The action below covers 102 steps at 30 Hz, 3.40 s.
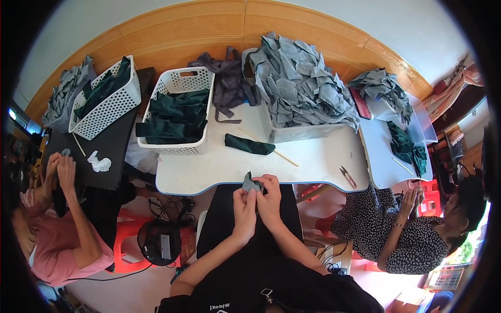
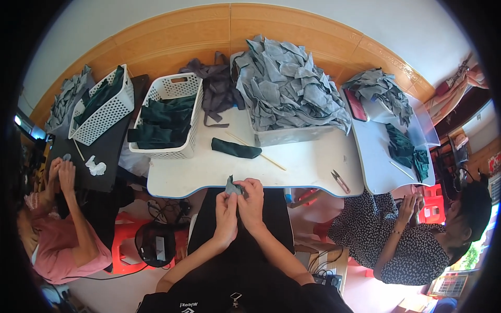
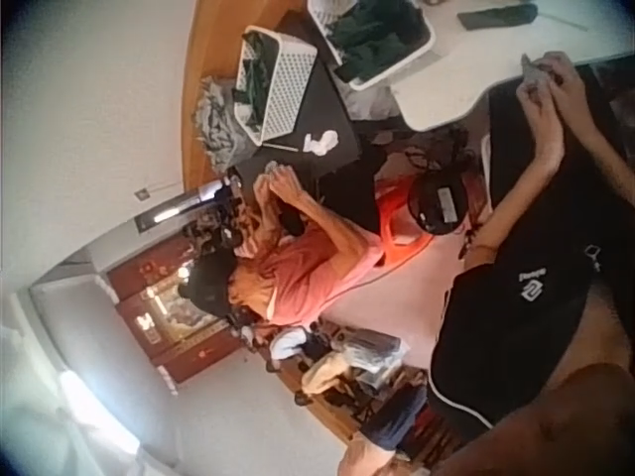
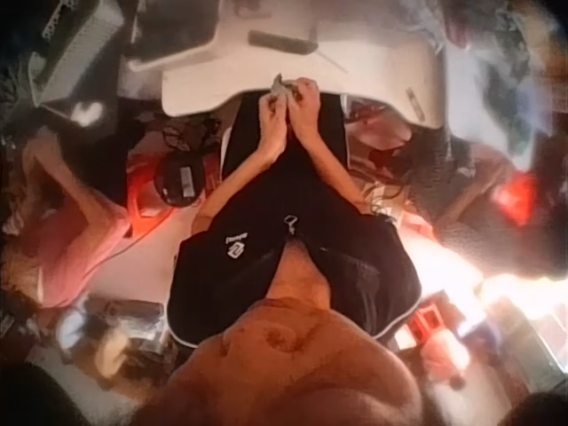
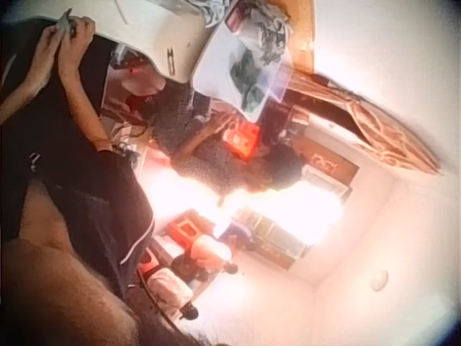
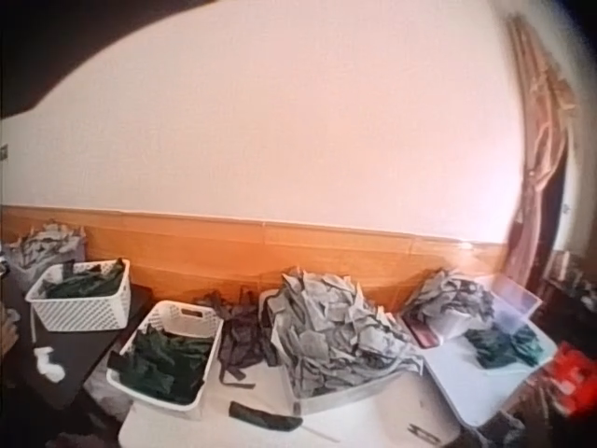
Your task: Turning green fabric tubes right-side out using a wooden stick.
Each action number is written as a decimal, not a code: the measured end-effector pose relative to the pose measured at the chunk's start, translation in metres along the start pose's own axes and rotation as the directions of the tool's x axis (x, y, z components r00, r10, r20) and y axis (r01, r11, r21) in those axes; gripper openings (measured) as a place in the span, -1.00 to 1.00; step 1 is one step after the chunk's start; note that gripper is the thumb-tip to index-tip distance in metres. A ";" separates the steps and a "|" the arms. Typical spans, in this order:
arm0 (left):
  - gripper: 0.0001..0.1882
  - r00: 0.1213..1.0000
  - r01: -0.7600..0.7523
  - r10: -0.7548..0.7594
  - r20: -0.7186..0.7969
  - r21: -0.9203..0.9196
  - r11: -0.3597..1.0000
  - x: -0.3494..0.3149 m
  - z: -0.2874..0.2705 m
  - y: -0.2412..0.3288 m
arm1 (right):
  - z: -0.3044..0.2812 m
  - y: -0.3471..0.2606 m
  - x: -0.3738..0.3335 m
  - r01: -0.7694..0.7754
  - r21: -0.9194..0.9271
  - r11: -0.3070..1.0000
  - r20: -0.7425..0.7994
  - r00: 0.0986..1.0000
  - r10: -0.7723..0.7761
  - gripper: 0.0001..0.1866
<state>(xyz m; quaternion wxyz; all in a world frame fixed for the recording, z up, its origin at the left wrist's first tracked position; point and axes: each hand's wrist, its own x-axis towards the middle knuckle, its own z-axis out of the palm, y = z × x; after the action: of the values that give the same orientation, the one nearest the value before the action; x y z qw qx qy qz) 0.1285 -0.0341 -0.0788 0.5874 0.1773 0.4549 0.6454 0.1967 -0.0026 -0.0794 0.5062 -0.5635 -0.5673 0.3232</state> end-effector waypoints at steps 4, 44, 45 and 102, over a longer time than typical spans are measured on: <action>-0.85 0.981 -0.185 0.192 0.007 0.303 0.935 0.035 -0.015 0.006 | 0.004 0.007 -0.010 0.012 -0.059 0.998 -0.005 1.000 -0.012 -0.77; -0.90 0.990 -0.083 0.056 0.128 0.218 0.972 0.031 -0.039 0.047 | -0.089 0.005 -0.017 -0.576 0.462 0.674 0.651 0.736 0.183 -0.42; -0.90 0.982 -0.053 0.015 0.188 0.196 0.979 0.031 -0.036 0.045 | -0.082 0.006 -0.022 -0.418 0.329 0.847 0.490 0.842 0.225 -0.45; -0.91 0.944 -0.064 -0.002 0.329 0.188 0.980 0.032 0.029 0.057 | -0.079 -0.058 0.023 0.028 -0.109 0.994 0.128 0.992 -0.014 -0.78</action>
<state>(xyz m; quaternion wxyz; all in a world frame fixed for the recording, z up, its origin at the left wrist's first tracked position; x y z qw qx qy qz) 0.1089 0.0125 -0.0276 0.6242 0.3462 0.4093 0.5683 0.2564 -0.0056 0.0018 0.4406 -0.5630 -0.6212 0.3210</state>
